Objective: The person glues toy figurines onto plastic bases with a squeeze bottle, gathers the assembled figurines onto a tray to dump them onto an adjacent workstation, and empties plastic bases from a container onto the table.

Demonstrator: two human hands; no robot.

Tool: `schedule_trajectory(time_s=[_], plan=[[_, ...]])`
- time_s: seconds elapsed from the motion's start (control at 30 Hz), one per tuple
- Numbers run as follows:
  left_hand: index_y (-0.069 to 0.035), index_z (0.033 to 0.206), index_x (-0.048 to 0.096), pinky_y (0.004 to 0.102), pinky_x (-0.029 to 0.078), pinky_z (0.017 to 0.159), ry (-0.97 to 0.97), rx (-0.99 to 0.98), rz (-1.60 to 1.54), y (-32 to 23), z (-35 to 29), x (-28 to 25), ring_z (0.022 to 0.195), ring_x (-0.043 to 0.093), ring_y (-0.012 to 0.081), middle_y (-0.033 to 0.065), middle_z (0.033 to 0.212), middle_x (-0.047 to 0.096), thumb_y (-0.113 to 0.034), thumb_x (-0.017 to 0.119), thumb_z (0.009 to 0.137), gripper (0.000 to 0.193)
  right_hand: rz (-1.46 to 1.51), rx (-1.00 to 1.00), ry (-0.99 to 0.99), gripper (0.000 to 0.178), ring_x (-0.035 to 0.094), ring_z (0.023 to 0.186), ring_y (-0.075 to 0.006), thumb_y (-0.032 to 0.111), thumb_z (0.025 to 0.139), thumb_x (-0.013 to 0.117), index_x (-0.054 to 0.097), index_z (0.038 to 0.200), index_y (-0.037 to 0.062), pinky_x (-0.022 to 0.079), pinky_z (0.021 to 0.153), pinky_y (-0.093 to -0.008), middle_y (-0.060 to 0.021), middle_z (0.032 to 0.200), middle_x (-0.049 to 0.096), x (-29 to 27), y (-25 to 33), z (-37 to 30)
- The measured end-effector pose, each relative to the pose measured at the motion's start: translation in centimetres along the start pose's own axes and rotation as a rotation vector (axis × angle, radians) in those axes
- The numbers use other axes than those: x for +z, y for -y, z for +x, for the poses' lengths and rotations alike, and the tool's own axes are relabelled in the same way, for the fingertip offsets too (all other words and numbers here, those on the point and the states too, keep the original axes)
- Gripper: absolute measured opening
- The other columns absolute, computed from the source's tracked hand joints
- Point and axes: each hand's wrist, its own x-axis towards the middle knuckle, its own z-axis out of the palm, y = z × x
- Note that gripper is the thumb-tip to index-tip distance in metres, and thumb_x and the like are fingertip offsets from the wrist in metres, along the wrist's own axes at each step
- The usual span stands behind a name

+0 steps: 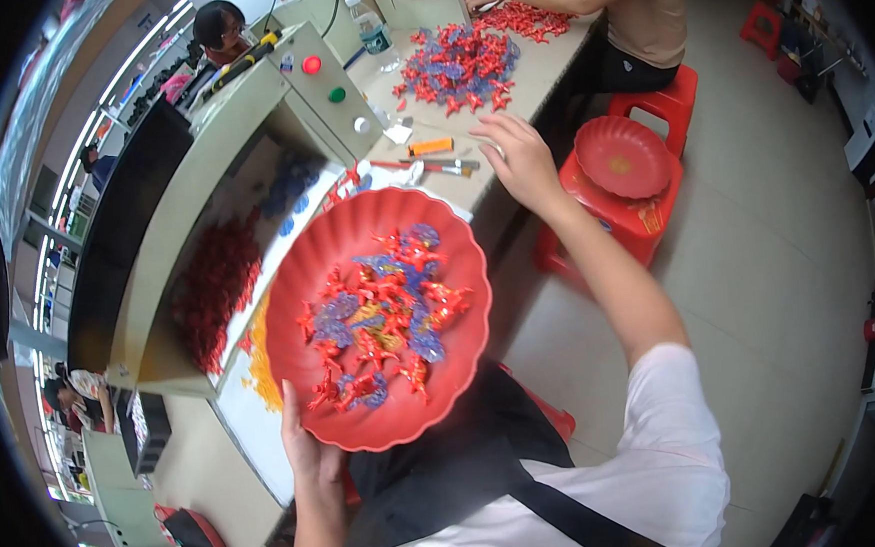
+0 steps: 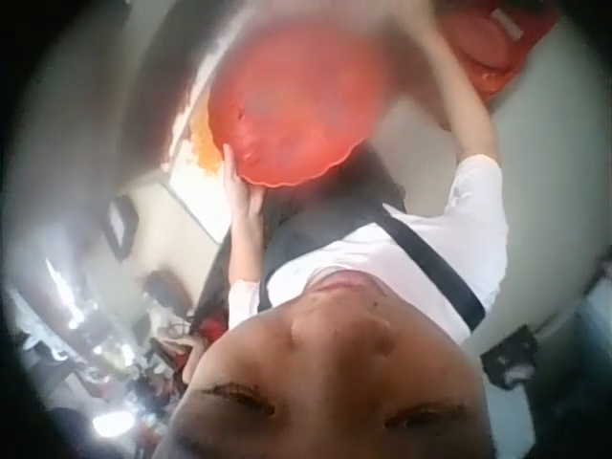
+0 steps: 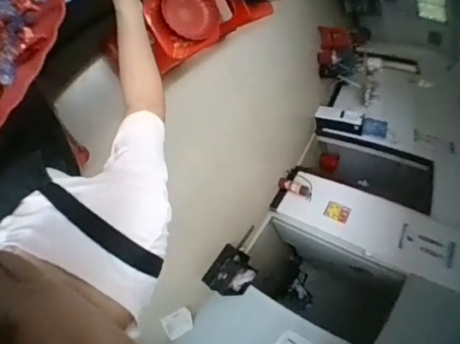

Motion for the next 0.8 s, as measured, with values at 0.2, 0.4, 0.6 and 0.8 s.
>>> schedule_trajectory(time_s=[0.2, 0.4, 0.6, 0.8], plan=[[-0.006, 0.129, 0.028, 0.0445, 0.033, 0.096, -0.056, 0.007, 0.037, -0.4, 4.7, 3.3, 0.116, 0.039, 0.0286, 0.0121, 0.13, 0.036, -0.037, 0.039, 0.089, 0.051, -0.559, -0.403, 0.329, 0.03, 0.036, 0.119, -0.0222, 0.012, 0.077, 0.049, 0.056, 0.106, 0.0123, 0.02, 0.102, -0.0457, -0.0077, 0.119, 0.048, 13.9, -11.3, 10.4], [-0.005, 0.129, 0.029, 0.0427, 0.032, 0.097, -0.07, -0.026, 0.099, -1.7, 10.1, 5.7, 0.117, 0.038, 0.0272, 0.0119, 0.131, 0.035, -0.037, 0.038, 0.089, 0.051, -0.569, -0.503, 0.497, 0.027, 0.036, 0.119, -0.0212, 0.021, 0.081, 0.041, 0.059, 0.099, 0.0134, 0.013, 0.103, -0.0497, -0.0078, 0.116, 0.05, 16.6, -14.5, 13.4], [-0.005, 0.128, 0.03, 0.0413, 0.032, 0.097, -0.058, -0.134, 0.201, -2.7, 15.4, 8.2, 0.116, 0.04, 0.0258, 0.0117, 0.129, 0.038, -0.037, 0.041, 0.089, 0.052, -0.537, -0.553, 0.419, 0.023, 0.042, 0.115, -0.0191, 0.023, 0.079, 0.045, 0.062, 0.092, 0.0161, 0.012, 0.103, -0.0516, -0.0062, 0.106, 0.056, 16.8, -17.4, 15.4], [-0.006, 0.127, 0.031, 0.0416, 0.033, 0.097, -0.086, -0.173, 0.222, -2.7, 18.4, 9.0, 0.115, 0.041, 0.0246, 0.0113, 0.127, 0.04, -0.037, 0.042, 0.088, 0.051, -0.497, -0.548, 0.471, 0.021, 0.041, 0.115, -0.0186, 0.02, 0.081, 0.046, 0.062, 0.093, 0.0145, 0.015, 0.102, -0.0507, -0.0056, 0.108, 0.055, 16.6, -17.5, 16.2]])
